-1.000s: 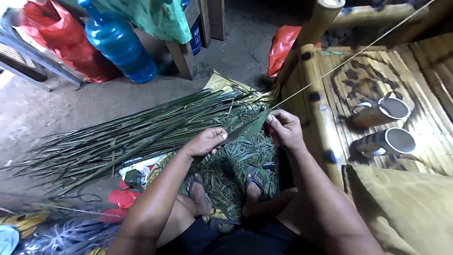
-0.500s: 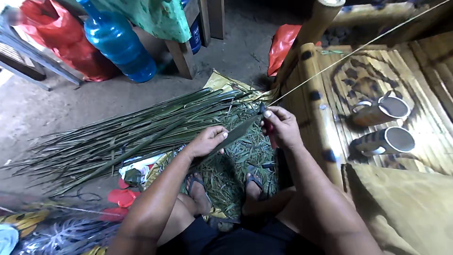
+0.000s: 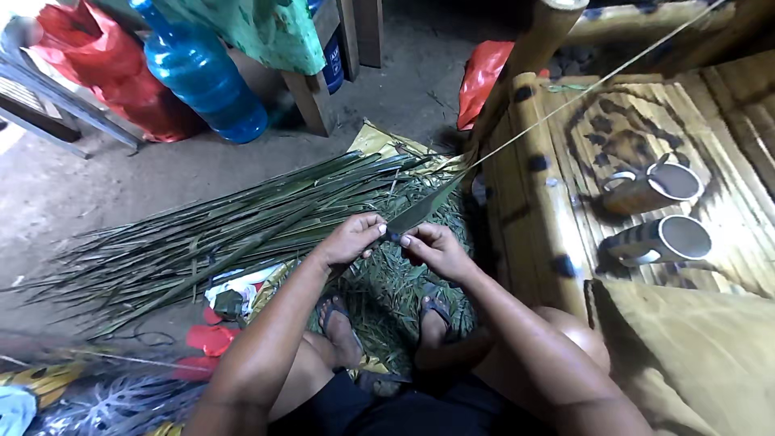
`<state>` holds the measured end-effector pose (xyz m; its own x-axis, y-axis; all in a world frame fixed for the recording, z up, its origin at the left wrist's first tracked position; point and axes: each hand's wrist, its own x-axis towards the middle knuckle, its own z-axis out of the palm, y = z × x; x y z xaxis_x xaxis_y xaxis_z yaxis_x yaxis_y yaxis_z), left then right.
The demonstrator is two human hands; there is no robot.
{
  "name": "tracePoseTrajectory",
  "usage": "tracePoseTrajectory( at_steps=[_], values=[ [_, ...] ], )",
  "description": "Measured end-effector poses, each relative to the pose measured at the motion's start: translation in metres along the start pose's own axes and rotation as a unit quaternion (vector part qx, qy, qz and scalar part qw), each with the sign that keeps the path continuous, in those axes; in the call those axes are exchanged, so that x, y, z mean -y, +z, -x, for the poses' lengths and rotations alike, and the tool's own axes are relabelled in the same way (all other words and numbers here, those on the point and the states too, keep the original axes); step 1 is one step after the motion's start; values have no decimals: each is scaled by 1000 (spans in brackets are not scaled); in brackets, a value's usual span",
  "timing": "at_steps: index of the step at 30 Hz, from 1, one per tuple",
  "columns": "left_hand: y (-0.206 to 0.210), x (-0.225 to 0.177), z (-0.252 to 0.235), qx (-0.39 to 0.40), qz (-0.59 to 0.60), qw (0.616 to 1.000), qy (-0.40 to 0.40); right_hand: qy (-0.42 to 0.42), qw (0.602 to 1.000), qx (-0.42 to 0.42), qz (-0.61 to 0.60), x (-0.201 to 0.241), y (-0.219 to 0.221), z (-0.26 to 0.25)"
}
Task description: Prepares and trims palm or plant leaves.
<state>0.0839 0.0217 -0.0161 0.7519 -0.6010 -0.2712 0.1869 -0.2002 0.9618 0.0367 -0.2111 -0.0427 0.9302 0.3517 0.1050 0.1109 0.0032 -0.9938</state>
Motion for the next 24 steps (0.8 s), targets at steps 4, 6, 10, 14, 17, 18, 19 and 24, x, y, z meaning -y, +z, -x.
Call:
tracePoseTrajectory(
  at_steps=[4, 6, 10, 14, 17, 18, 19, 24],
  values=[
    [-2, -1, 2, 7, 28, 1000, -4, -57, 995, -66, 40, 4, -27, -5],
    [-2, -3, 3, 10, 31, 999, -10, -71, 992, -97, 49, 9, -41, -7],
    [-4, -1, 5, 14, 38, 999, -4, -74, 983, -166, 37, 22, -64, -5],
    [-3, -1, 4, 10, 35, 999, -4, -66, 971, -230, 3, 21, -65, -5],
    [-1, -2, 3, 7, 33, 999, -9, -60, 975, -215, 3, 24, -58, -5],
    [0, -3, 3, 6, 37, 999, -12, -58, 980, -192, 7, 24, -52, -5],
    [0, -4, 2, 7, 40, 999, -13, -52, 985, -162, 10, 22, -43, -5],
    [2, -3, -1, 5, 33, 999, -6, -2, 999, 25, -22, 1, 1, -1]
  ],
)
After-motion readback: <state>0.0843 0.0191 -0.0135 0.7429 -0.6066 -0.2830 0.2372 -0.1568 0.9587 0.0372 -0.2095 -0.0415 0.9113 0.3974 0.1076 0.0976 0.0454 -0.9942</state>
